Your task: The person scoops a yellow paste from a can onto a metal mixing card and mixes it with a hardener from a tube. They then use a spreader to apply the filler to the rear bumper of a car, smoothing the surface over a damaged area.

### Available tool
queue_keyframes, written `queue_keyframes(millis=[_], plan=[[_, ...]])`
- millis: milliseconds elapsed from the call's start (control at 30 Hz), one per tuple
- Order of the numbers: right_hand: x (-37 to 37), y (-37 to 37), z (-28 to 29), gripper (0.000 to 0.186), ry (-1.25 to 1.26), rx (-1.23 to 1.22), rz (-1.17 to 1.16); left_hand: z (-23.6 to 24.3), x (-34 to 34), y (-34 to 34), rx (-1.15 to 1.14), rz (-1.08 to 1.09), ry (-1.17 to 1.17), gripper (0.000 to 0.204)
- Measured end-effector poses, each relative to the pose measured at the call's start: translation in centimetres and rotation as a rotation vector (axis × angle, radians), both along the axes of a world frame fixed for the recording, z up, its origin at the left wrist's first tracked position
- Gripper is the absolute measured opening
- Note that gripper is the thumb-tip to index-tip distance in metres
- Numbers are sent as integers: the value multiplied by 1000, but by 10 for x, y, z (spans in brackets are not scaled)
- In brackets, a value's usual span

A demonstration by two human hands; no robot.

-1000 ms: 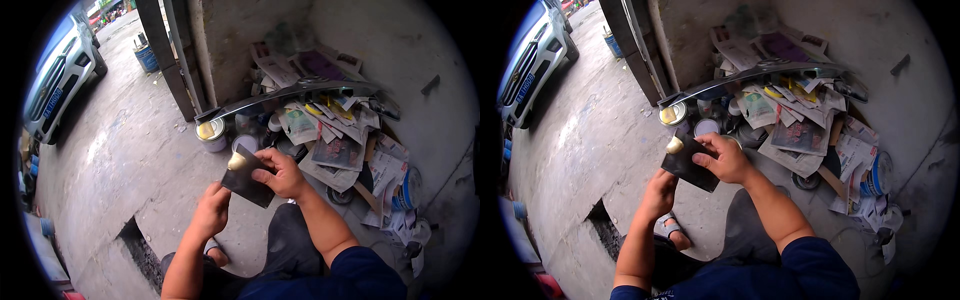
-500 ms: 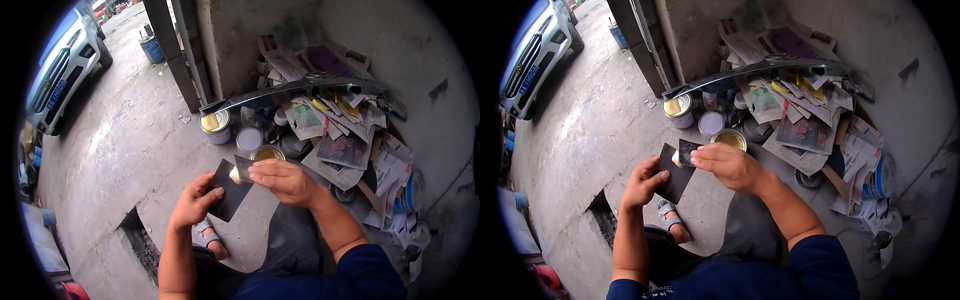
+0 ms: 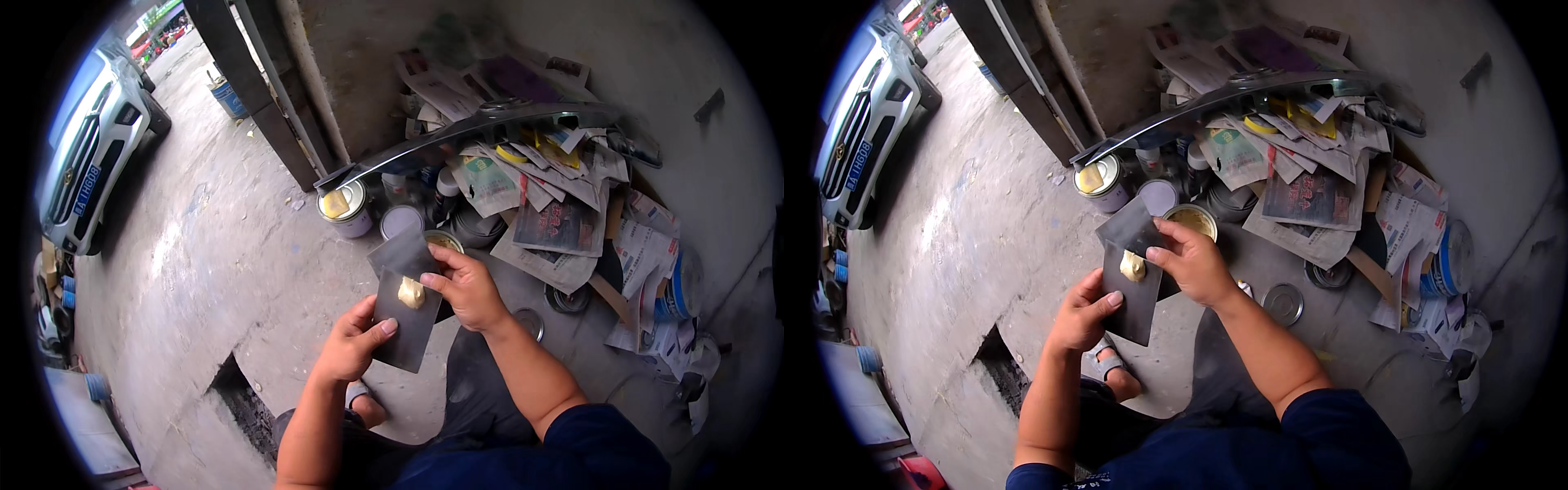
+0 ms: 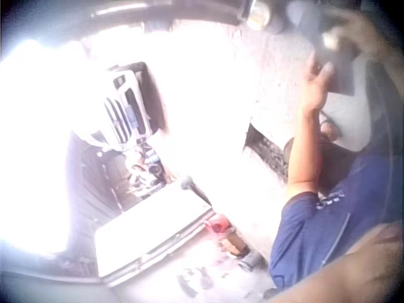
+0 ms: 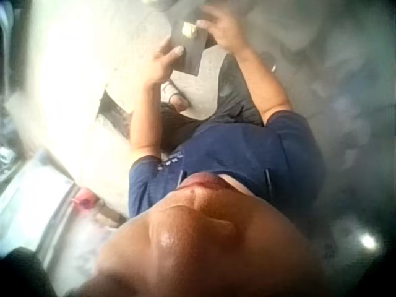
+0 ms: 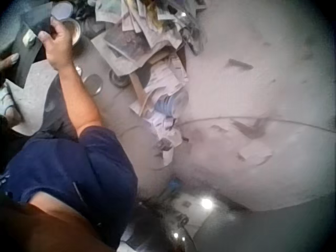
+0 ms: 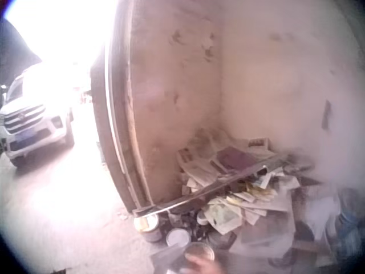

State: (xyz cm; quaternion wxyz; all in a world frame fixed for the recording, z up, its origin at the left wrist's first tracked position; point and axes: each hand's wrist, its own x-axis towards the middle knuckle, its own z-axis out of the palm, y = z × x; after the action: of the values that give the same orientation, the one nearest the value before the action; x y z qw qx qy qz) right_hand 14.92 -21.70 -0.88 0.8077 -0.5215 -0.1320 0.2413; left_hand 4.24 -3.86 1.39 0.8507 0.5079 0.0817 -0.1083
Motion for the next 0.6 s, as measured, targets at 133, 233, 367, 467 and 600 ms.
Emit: queue_keyframes(millis=[133, 233, 367, 467, 600], plan=[[8, -18, -9, 33, 218, 34, -12, -10, 3, -6, -17, 83, 53, 45], [14, -42, -20, 30, 313, 114, -8, -9, 4, 8, -36, 177, 2, 42], [12, -67, -39, 28, 405, 141, -28, -5, 0, 19, 13, 311, -33, 42], [10, -83, -49, 27, 413, 123, -88, -8, 1, 21, 42, 322, -39, 43], [6, -121, -88, 28, 406, 157, -71, -17, 2, 21, 61, 325, -13, 42]])
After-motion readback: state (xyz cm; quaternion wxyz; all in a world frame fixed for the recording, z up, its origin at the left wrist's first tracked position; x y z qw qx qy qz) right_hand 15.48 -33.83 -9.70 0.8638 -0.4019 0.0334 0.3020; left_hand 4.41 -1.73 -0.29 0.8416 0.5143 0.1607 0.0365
